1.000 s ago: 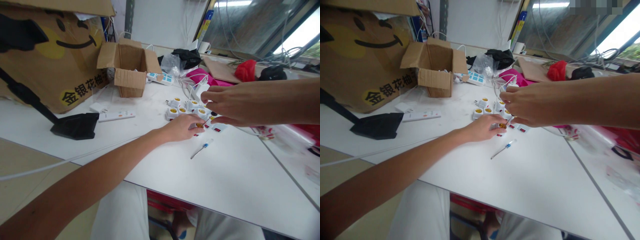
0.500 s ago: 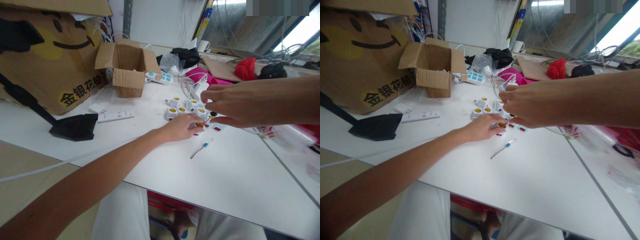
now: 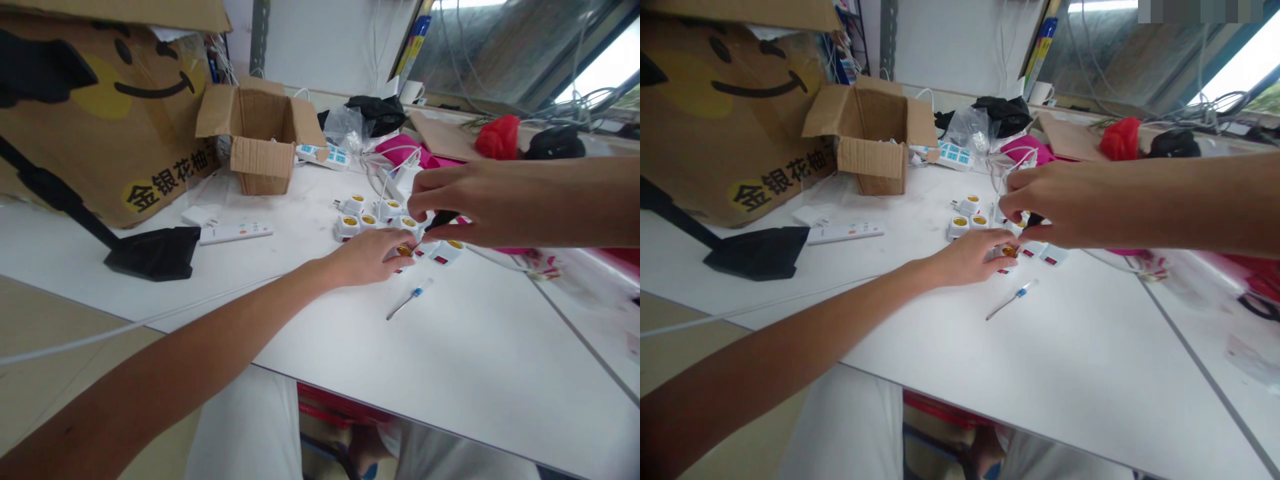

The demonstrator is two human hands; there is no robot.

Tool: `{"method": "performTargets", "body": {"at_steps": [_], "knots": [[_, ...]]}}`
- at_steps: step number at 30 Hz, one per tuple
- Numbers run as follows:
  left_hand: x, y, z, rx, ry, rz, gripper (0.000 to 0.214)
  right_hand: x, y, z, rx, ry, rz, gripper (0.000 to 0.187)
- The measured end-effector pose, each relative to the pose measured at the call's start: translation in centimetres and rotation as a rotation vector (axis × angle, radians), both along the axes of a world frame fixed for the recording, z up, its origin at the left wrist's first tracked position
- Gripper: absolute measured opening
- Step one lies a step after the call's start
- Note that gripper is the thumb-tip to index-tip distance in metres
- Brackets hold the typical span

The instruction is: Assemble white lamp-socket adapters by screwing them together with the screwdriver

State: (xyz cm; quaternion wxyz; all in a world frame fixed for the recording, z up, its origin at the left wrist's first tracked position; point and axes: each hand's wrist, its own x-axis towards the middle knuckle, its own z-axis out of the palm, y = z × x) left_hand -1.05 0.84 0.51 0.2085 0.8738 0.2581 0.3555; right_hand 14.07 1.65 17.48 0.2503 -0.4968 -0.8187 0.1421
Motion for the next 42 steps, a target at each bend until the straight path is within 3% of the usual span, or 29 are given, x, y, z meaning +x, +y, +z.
{"method": "performTargets", "body": {"at_steps": [3,7,8,10,14,19,24,29,32,38,42], "knots": [[0.0,-0.1,0.0,0.004,-0.009,-0.007,0.007,0.1,0.0,0.6,-0.109,-0.311,0.073,0.05],[0.1,-0.2,-0.2,0.043,0.004,-0.013,0.016,3.8,1.2,-1.2,0.124,-0.312,0.021,0.066],[0.1,-0.2,-0.2,0.058,0.009,-0.016,0.017,4.8,1.4,-2.1,0.124,-0.227,0.037,0.068],[0.1,-0.2,-0.3,0.074,0.009,-0.028,0.021,6.0,1.3,-4.3,0.049,0.158,0.077,0.061],[0.1,-0.3,-0.3,0.064,-0.006,-0.023,0.024,6.2,0.4,-9.3,-0.025,0.807,-0.092,0.051],[0.1,-0.3,-0.2,0.052,-0.035,-0.034,0.021,6.7,0.7,-13.2,-0.032,1.067,-0.154,0.031],[0.2,-1.1,0.5,0.021,-0.039,-0.018,0.012,8.8,1.5,-13.9,-0.014,1.189,-0.178,0.026],[0.5,-1.7,1.1,-0.006,-0.009,0.02,0.004,8.1,0.5,-13.9,-0.016,1.316,-0.087,0.038],[0.7,-1.8,1.1,0.011,0.008,0.039,0.003,6.9,-0.5,-13.7,-0.033,1.3,-0.027,0.042],[0.7,-1.9,1.2,0.035,0.017,0.047,0.004,5.7,-2.3,-13.3,0.032,1.218,-0.011,0.024],[0.6,-1.8,1.3,0.074,0.034,0.032,0.004,5.6,-2.4,-13.6,0.089,1.169,-0.022,0.026]]}}
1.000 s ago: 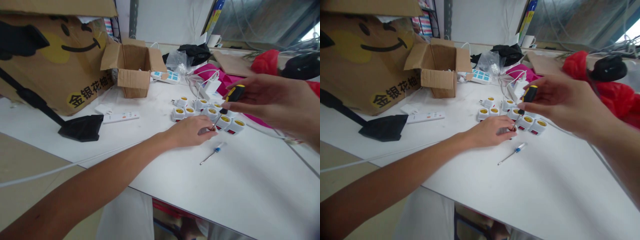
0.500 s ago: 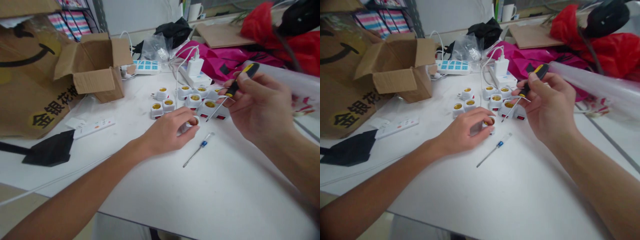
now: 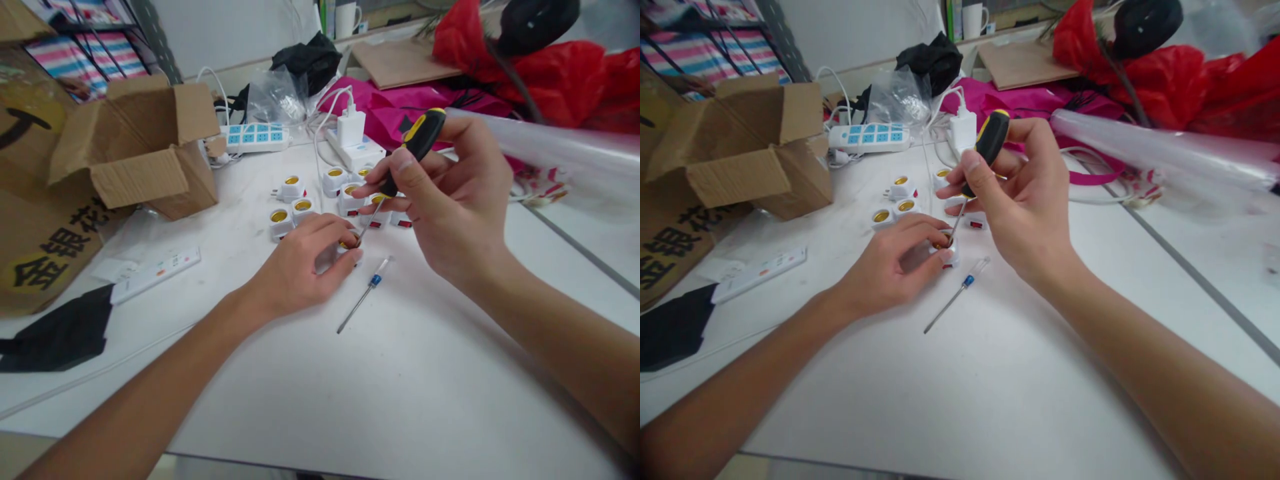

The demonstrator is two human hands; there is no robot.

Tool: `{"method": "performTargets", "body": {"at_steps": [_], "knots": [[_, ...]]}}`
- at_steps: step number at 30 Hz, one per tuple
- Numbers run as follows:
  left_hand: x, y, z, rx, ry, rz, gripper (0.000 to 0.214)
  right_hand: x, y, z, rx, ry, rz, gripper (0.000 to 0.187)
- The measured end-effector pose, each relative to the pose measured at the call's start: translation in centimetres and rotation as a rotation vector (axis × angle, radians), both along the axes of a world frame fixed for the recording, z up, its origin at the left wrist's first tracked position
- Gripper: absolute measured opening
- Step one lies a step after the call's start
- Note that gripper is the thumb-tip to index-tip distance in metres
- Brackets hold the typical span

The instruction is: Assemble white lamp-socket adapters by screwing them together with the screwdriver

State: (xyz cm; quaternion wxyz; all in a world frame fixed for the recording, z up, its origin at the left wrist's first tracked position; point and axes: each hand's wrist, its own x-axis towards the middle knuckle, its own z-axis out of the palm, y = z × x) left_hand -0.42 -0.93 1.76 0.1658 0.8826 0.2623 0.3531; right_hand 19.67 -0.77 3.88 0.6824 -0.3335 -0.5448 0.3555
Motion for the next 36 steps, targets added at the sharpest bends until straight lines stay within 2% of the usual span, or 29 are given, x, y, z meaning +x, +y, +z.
{"method": "performTargets", "body": {"at_steps": [6,13,18,23,31,36], "knots": [[0.1,0.1,0.2,-0.018,-0.063,0.034,0.016,-0.1,0.4,-0.5,0.143,-0.039,0.031,0.034],[-0.2,-0.2,1.3,-0.158,-0.051,0.043,0.019,-0.3,0.0,-0.3,0.142,-0.008,0.012,0.028],[0.1,-0.4,0.5,-0.154,-0.055,0.069,0.017,-0.4,-0.5,0.1,0.148,-0.019,0.002,0.03],[0.4,-0.5,-0.6,-0.158,-0.088,0.078,0.014,-0.7,-1.2,0.6,0.258,-0.11,0.017,0.034],[0.4,-0.5,-0.5,-0.158,-0.099,0.009,0.015,-0.9,-2.1,-0.3,0.316,-0.29,0.071,0.033],[0.5,-0.6,-0.2,-0.198,-0.096,0.016,0.013,-0.7,-2.3,-0.2,0.329,-0.292,0.038,0.031]]}}
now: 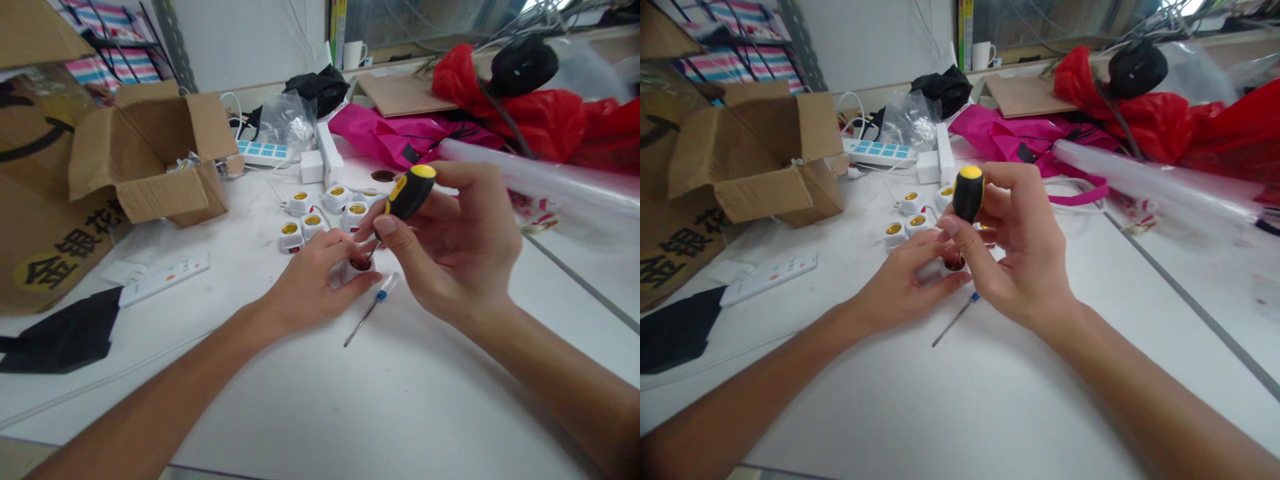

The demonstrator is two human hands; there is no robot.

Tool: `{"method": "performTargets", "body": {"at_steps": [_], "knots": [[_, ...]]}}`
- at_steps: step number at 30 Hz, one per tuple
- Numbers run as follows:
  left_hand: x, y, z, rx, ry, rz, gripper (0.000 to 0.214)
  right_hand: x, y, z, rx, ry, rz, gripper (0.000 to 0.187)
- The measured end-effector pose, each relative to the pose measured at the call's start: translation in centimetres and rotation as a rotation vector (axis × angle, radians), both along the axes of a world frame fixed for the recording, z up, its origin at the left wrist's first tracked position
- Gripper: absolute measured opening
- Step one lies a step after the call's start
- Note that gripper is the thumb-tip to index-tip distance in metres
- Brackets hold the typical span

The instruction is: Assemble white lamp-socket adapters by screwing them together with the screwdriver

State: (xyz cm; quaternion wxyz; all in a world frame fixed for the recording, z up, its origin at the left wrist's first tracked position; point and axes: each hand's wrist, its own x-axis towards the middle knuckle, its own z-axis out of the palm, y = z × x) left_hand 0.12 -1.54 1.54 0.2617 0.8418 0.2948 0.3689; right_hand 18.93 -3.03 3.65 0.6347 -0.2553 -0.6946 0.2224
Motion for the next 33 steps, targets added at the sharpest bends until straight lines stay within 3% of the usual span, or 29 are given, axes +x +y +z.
{"method": "performTargets", "body": {"at_steps": [11,25,31,33], "knots": [[0.0,-0.3,-0.1,0.009,0.006,0.025,0.011,0.4,-0.3,-0.1,-0.009,-0.12,-0.095,0.042],[0.4,-0.6,0.3,0.041,0.012,0.051,0.012,1.0,-0.4,-0.2,-0.085,-0.16,-0.046,0.045],[0.4,-0.5,0.3,0.071,0.022,0.045,0.012,1.2,-0.3,0.0,-0.049,-0.183,0.015,0.074],[0.4,-0.6,0.1,0.095,0.03,0.048,0.014,1.4,-0.3,-0.1,-0.033,-0.214,0.009,0.074]]}}
